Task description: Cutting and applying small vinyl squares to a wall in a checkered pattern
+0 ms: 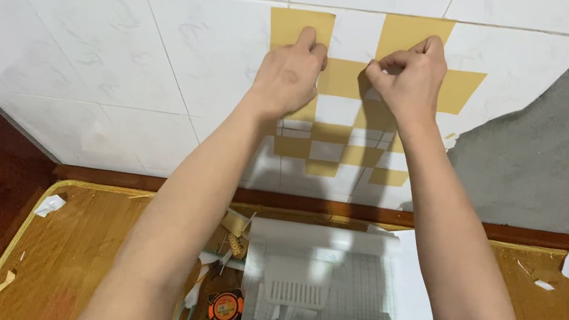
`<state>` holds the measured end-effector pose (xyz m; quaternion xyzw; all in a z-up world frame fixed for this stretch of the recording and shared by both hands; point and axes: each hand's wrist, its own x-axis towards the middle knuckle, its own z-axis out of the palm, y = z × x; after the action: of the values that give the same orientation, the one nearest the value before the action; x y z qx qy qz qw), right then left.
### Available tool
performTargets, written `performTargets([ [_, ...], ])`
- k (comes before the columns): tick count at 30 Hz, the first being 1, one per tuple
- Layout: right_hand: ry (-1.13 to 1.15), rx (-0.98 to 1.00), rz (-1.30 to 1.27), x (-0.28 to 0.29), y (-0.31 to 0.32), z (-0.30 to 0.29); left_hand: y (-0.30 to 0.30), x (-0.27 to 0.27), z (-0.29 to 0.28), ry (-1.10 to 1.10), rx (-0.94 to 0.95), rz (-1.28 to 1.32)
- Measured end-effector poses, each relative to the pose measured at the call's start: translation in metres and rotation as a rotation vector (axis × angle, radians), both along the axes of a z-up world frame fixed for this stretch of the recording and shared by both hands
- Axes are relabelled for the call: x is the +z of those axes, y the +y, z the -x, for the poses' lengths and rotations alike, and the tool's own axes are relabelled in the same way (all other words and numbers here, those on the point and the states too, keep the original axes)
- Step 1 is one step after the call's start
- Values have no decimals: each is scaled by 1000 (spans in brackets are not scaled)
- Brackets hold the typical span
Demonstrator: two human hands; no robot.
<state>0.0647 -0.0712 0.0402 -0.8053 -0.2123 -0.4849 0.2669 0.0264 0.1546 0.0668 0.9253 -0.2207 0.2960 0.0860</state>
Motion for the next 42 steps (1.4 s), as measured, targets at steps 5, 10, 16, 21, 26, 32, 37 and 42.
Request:
performTargets([
  [5, -21, -35, -5, 0, 6, -3, 1, 2, 3, 2, 8, 19],
  [10, 7, -93, 13, -7, -12, -12, 1, 5, 4, 10, 28, -18],
  [16, -188, -1, 93, 12, -15, 9, 1, -1, -3, -40, -3, 12],
  [21, -557, -160, 489, 36, -25, -15, 3, -1, 0, -42, -36, 31],
  [26, -624, -278, 833, 71, -46, -16, 11, 2, -4, 1, -39, -80],
  [32, -732, -249, 915, 87, -47, -24, 18, 2, -10, -72, -90, -164],
  [37, -755, -189, 940, 91, -48, -31, 22, 31, -22, -173, -67, -547],
  [42, -819, -229, 990, 93, -50, -37, 34, 88, -34, -490, -6, -722],
])
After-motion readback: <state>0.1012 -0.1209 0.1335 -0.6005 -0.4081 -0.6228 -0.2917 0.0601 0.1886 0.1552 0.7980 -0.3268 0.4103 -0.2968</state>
